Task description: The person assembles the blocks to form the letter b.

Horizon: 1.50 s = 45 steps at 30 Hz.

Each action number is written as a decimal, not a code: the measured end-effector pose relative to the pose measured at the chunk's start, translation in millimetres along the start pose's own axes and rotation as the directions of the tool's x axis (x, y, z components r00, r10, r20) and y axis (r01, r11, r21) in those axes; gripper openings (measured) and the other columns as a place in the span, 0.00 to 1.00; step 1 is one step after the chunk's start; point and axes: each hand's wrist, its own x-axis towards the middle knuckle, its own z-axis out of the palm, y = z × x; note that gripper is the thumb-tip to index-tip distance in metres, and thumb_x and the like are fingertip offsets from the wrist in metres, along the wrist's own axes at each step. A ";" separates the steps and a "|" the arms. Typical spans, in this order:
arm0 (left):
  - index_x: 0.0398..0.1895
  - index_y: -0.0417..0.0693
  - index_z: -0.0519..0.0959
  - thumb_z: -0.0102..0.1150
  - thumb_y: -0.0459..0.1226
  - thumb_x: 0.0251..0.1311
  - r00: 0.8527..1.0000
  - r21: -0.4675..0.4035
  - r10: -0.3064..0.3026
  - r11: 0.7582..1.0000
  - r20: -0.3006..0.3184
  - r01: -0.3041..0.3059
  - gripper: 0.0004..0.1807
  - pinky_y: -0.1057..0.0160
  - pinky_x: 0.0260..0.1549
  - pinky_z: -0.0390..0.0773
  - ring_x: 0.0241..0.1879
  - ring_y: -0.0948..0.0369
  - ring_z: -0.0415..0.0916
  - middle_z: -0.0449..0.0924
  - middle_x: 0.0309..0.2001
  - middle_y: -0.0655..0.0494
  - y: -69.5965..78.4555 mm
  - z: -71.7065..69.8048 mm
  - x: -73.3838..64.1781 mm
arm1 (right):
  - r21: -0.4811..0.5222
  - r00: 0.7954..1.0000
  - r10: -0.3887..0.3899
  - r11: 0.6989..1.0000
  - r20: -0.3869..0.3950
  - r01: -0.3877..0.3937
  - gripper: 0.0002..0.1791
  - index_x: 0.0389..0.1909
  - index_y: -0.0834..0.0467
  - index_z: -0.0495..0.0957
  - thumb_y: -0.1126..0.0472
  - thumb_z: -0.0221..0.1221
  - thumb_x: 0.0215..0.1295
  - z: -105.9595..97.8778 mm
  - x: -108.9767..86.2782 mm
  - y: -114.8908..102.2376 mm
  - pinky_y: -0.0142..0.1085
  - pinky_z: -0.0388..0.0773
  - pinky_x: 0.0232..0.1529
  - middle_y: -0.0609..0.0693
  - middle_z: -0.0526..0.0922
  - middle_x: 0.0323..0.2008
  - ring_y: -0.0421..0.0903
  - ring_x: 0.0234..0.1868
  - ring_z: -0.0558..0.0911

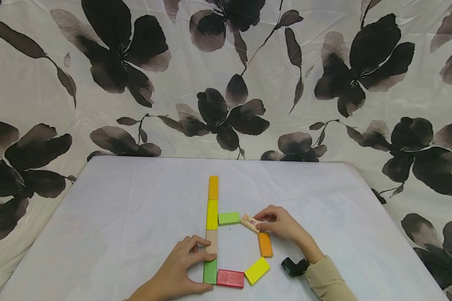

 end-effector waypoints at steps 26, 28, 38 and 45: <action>0.51 0.69 0.83 0.76 0.59 0.42 1.000 0.000 0.010 1.000 -0.009 -0.010 0.29 0.66 0.41 0.66 0.44 0.71 0.62 0.71 0.58 0.65 -0.1 0.3 0.7 | 0.021 1.000 -0.001 1.000 -0.021 0.001 0.13 0.46 0.60 0.85 0.60 0.67 0.61 1.2 -4.0 0.3 0.33 0.68 0.38 0.50 0.79 0.39 0.47 0.38 0.71; 0.52 0.69 0.83 0.76 0.59 0.42 1.000 -0.002 0.007 1.000 -0.008 -0.007 0.29 0.66 0.40 0.66 0.44 0.71 0.62 0.71 0.58 0.65 0.2 0.4 0.6 | 0.019 1.000 0.000 1.000 -0.022 0.001 0.12 0.45 0.59 0.85 0.59 0.67 0.62 1.2 -4.1 1.6 0.33 0.69 0.38 0.50 0.80 0.39 0.47 0.38 0.71; 0.51 0.70 0.83 0.77 0.60 0.42 1.000 0.007 0.002 1.000 -0.003 -0.002 0.29 0.67 0.41 0.66 0.44 0.72 0.62 0.71 0.58 0.65 0.7 -0.2 1.5 | 0.054 0.999 0.022 0.998 -0.038 -0.020 0.12 0.48 0.59 0.84 0.59 0.62 0.67 -3.9 -10.5 1.4 0.34 0.74 0.43 0.50 0.83 0.43 0.48 0.42 0.77; 0.52 0.69 0.83 0.77 0.60 0.40 1.000 -0.014 -0.025 1.000 0.016 0.025 0.31 0.67 0.42 0.66 0.46 0.72 0.62 0.70 0.59 0.64 1.8 -2.4 1.4 | -0.025 0.995 0.018 0.999 -0.099 -0.021 0.13 0.48 0.59 0.83 0.57 0.63 0.67 -13.5 -25.3 -9.8 0.38 0.77 0.46 0.48 0.84 0.43 0.46 0.43 0.79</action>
